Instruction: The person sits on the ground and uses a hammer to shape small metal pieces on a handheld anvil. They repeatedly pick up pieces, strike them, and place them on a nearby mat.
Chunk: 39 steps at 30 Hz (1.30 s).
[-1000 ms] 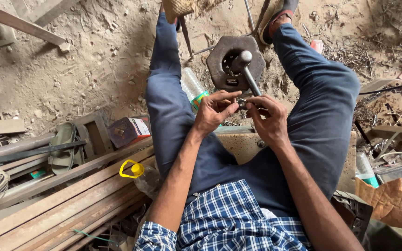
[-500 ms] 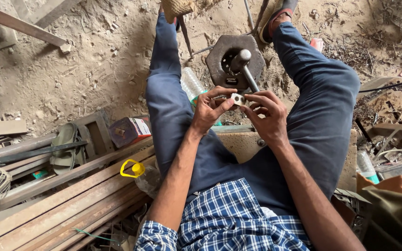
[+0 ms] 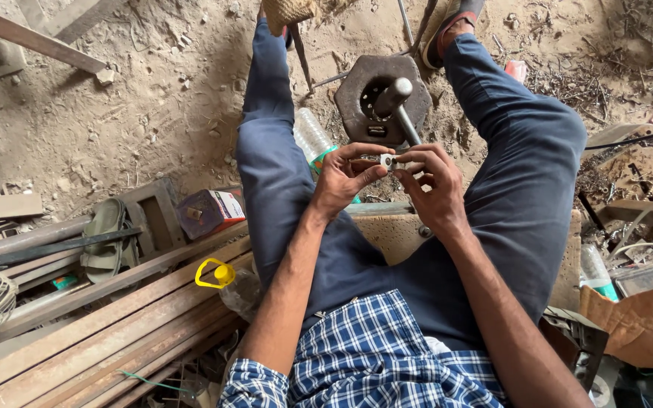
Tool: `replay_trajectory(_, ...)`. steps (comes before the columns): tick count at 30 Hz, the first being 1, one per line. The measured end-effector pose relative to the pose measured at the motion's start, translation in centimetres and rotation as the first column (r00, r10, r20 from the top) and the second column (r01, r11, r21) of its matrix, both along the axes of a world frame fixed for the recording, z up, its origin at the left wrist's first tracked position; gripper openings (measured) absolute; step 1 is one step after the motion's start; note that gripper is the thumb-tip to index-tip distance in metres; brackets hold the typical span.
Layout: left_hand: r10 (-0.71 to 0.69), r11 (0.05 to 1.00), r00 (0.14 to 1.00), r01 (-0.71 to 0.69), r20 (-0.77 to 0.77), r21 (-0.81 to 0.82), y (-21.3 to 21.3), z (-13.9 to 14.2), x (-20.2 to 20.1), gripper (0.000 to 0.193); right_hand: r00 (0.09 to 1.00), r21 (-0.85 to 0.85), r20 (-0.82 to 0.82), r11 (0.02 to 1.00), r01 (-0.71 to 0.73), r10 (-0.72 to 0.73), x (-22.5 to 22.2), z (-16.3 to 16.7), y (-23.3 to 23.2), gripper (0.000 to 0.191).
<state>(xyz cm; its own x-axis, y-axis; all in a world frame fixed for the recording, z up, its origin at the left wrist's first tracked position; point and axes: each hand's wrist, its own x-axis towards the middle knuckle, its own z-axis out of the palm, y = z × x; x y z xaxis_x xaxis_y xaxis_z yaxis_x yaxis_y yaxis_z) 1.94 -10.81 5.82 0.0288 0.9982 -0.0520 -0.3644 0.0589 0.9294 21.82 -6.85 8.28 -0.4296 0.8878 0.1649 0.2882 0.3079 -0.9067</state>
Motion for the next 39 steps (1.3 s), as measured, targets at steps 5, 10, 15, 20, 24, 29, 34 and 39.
replay_trajectory(5,-0.006,1.000,1.000,0.006,0.012,0.008,0.0,0.0,0.0,0.035,1.000,0.157,0.028,0.988,0.008,-0.012,-0.1,0.3,-0.2,0.024)
replay_trajectory(10,-0.003,1.000,1.000,0.003,0.027,-0.003,-0.1,-0.2,0.2,0.036,0.996,0.041,-0.063,0.997,0.071,-0.068,-0.3,1.1,-0.2,0.036)
replay_trajectory(15,-0.026,1.000,1.000,0.026,0.009,0.010,-0.3,-0.5,0.4,0.034,0.996,0.025,-0.047,0.997,0.073,-0.072,-0.3,1.4,-0.4,0.032)
replay_trajectory(20,-0.044,0.997,0.999,0.043,-0.013,-0.059,-0.5,-0.7,0.5,0.036,0.995,0.004,-0.003,0.995,0.097,-0.097,-0.3,1.0,-0.6,0.022)
replay_trajectory(24,-0.049,0.996,0.998,0.046,-0.038,-0.079,-0.7,-0.7,0.5,0.035,0.996,-0.030,-0.018,0.996,0.089,-0.090,-0.3,1.0,-0.5,0.017)
replay_trajectory(29,-0.056,0.993,0.997,0.050,-0.059,-0.103,-0.9,-1.1,0.4,0.034,0.991,0.001,-0.001,0.991,0.131,-0.131,-0.5,1.5,-1.2,0.022)
replay_trajectory(34,-0.026,1.000,0.998,0.026,-0.052,-0.007,0.0,-1.1,0.5,0.027,0.972,0.138,0.080,0.968,0.209,-0.221,-1.0,1.8,-0.9,0.015)
replay_trajectory(39,-0.021,0.999,0.999,0.023,-0.044,0.030,0.7,-0.6,0.6,0.025,0.921,0.249,0.290,0.950,0.191,-0.261,-0.9,2.1,-0.3,0.012)
